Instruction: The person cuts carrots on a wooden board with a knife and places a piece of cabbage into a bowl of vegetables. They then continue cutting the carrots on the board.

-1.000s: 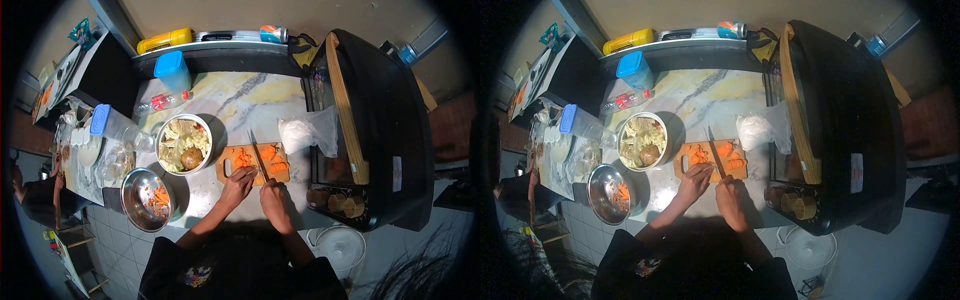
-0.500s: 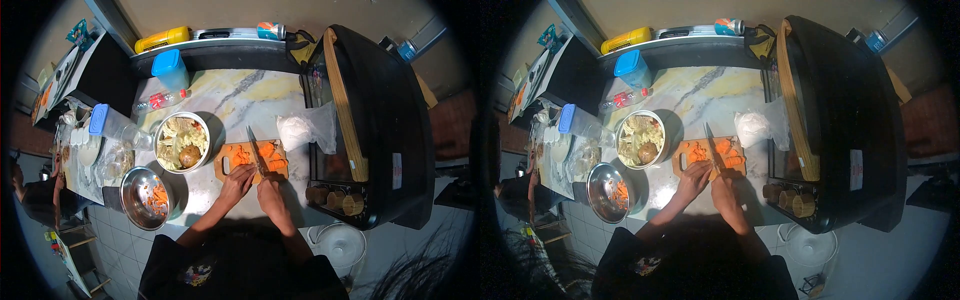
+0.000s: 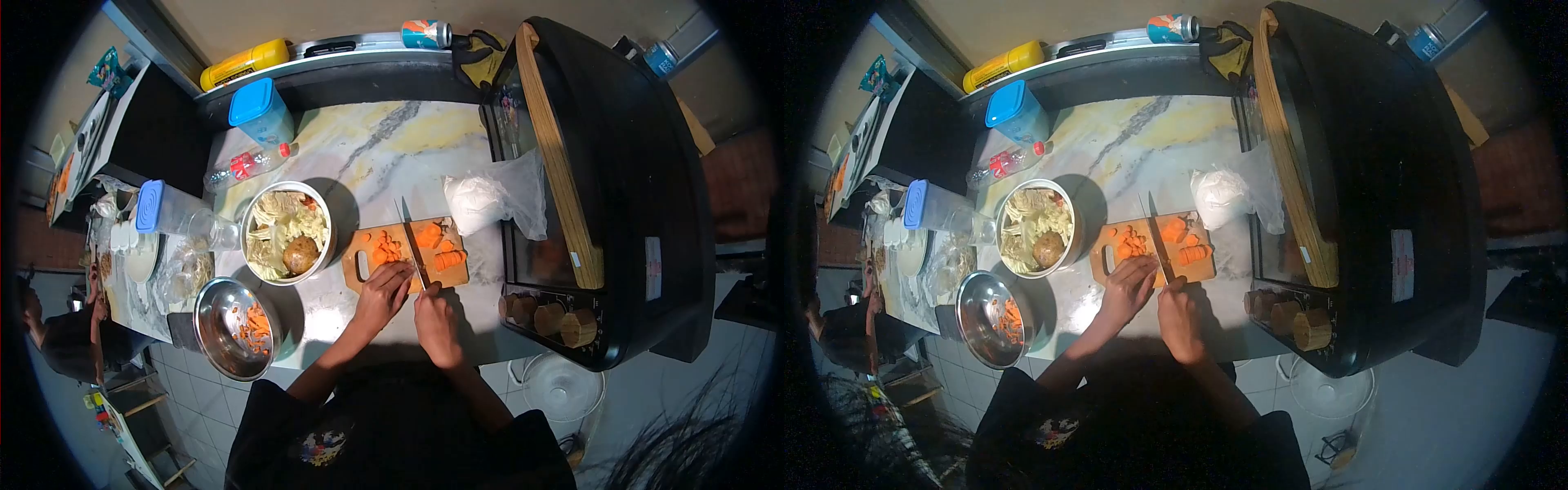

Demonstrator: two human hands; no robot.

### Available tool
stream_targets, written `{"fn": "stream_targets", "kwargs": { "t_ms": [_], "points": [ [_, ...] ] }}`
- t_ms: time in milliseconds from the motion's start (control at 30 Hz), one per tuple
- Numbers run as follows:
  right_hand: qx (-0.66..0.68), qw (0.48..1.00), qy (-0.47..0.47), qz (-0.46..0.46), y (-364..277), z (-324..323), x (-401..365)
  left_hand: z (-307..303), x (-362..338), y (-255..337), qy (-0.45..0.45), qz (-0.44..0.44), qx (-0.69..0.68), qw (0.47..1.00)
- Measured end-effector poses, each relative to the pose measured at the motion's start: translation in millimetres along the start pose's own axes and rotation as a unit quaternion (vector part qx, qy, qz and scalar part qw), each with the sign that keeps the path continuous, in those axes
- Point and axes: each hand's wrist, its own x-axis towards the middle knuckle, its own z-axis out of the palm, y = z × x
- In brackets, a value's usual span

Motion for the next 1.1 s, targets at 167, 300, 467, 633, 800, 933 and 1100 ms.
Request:
{"fn": "stream_targets", "kwargs": {
  "t_ms": [167,300,467,633,800,933,1100],
  "points": [
    [0.047,0.998,-0.029,0.015,0,-11,4,-2,0,1,-0.008,-0.002,0.006,1.000],
    [0.099,0.994,-0.038,0.015,3,-22,4,-7,-4,3,-0.031,-0.004,0.039,0.999],
    [0.105,0.992,-0.074,0.007,6,-29,10,-3,-10,2,-0.037,-0.023,0.034,0.998],
    [0.105,0.990,-0.094,0.015,-1,-40,10,-2,-10,-1,-0.025,-0.010,0.033,0.999],
    [0.107,0.988,-0.105,0.038,-3,-33,8,-3,-11,-1,-0.038,-0.014,0.048,0.998],
    [0.093,0.990,-0.093,0.044,-8,-26,2,0,-10,-3,-0.021,-0.007,0.038,0.999],
    [0.038,0.998,-0.026,0.040,2,3,-1,-3,-7,-2,-0.036,-0.015,0.036,0.999]
  ]
}}
